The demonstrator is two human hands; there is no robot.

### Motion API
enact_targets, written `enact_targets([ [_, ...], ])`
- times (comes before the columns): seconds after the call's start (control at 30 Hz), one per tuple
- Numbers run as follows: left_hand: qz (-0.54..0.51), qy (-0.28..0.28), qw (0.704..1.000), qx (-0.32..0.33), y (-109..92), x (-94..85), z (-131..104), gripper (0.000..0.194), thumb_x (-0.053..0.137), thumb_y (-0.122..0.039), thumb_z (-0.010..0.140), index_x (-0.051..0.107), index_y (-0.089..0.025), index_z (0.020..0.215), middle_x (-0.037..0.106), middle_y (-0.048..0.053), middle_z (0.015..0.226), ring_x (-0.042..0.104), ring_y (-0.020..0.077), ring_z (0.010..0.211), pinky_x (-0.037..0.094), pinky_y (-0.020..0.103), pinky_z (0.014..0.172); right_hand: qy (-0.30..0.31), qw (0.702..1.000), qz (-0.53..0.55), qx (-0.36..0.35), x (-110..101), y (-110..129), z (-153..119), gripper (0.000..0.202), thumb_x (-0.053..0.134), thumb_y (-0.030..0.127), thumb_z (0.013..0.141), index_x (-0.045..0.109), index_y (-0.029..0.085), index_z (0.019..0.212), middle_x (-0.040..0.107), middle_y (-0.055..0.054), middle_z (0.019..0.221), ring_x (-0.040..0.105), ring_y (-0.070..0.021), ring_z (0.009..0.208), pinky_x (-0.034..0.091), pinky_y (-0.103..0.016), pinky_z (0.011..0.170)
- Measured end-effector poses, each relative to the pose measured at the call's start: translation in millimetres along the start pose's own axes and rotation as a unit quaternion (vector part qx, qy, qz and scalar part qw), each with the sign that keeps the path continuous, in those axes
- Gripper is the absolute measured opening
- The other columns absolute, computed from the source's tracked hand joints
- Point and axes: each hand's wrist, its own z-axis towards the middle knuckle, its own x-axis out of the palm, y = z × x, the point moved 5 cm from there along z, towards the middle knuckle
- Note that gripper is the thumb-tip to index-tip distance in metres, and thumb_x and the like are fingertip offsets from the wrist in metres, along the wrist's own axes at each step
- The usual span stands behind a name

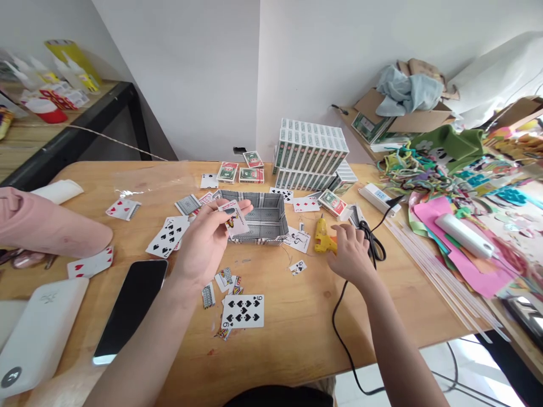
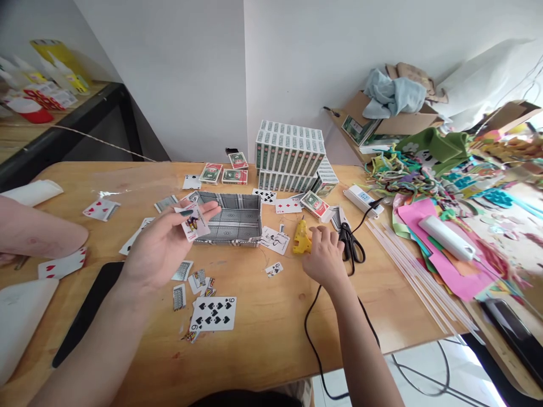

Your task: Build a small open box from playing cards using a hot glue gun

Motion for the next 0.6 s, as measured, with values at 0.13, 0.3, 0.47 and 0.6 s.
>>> enact_targets([
  [0.13,0.003,0.012,0.999,-0.031,4.3,2.5,-0.3,0.007,0.061,-0.013,0.076,0.063,-0.018,0.080,0.074,0.007,0.094,0.061,0.0306,0.115,0.034,0.048,0.110,0.087,0.976,0.155,-0.130,0.0,37.3,-13.1,0.025,0.059,0.018,0.081,0.063,0.022,0.106,0.058,-0.011,0.111,0.052,-0.0276,0.103,0.044,-0.041,0.089],
  [0.3,-0.005,0.028,0.999,-0.041,4.9,5.6,-2.1,0.005,0.059,-0.014,0.079,0.063,-0.018,0.080,0.075,0.007,0.094,0.060,0.0312,0.116,0.036,0.050,0.108,0.185,0.952,0.227,-0.091,23.8,58.4,-14.7,0.011,0.062,0.009,0.075,0.065,0.018,0.080,0.059,-0.007,0.096,0.058,-0.0222,0.091,0.047,-0.035,0.082],
  [0.47,-0.015,0.048,0.998,-0.023,2.9,8.1,-4.5,0.006,0.057,-0.015,0.082,0.061,-0.019,0.082,0.074,0.008,0.100,0.057,0.0312,0.121,0.034,0.052,0.109,0.175,0.955,0.234,-0.057,21.1,58.1,-12.5,0.012,0.062,0.014,0.077,0.056,0.018,0.068,0.061,-0.005,0.083,0.060,-0.0202,0.078,0.047,-0.032,0.070],
  [0.6,-0.033,0.065,0.997,0.005,2.7,11.1,-7.4,0.007,0.054,-0.016,0.086,0.059,-0.021,0.086,0.072,0.009,0.110,0.054,0.0286,0.125,0.027,0.051,0.112,0.161,0.887,0.433,-0.012,-5.7,78.2,-25.2,0.018,0.047,0.031,0.093,0.053,0.020,0.080,0.062,0.000,0.069,0.056,-0.0122,0.050,0.045,-0.024,0.049],
])
